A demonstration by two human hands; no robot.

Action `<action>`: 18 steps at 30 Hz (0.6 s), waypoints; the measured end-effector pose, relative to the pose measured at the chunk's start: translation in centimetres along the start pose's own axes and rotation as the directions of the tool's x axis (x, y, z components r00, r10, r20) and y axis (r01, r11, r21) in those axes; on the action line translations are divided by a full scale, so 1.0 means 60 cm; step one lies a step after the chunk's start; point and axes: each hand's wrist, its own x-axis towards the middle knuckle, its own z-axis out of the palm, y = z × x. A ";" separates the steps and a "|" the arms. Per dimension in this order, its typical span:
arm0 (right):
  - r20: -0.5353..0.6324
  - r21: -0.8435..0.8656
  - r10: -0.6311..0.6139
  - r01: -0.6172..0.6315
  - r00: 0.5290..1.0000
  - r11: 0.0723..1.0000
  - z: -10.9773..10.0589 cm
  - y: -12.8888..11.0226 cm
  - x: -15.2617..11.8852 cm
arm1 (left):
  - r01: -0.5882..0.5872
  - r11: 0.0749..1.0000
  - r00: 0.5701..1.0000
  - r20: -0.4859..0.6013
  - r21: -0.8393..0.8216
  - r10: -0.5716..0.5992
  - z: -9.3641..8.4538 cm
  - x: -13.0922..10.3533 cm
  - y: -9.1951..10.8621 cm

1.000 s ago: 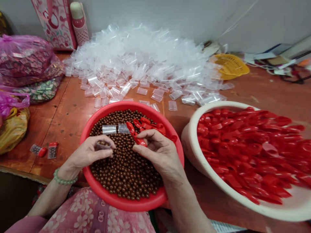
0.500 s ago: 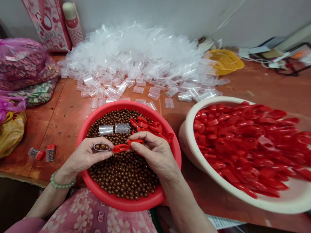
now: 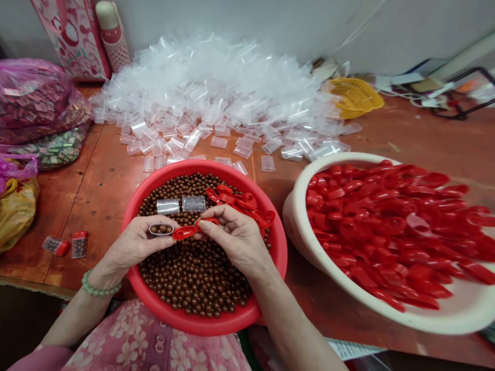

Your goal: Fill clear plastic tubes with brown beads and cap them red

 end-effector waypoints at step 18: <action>0.185 -0.327 -0.194 0.246 0.963 0.912 0.029 0.008 -0.018 | -0.198 0.952 0.969 -0.101 0.233 0.226 0.011 -0.001 -0.011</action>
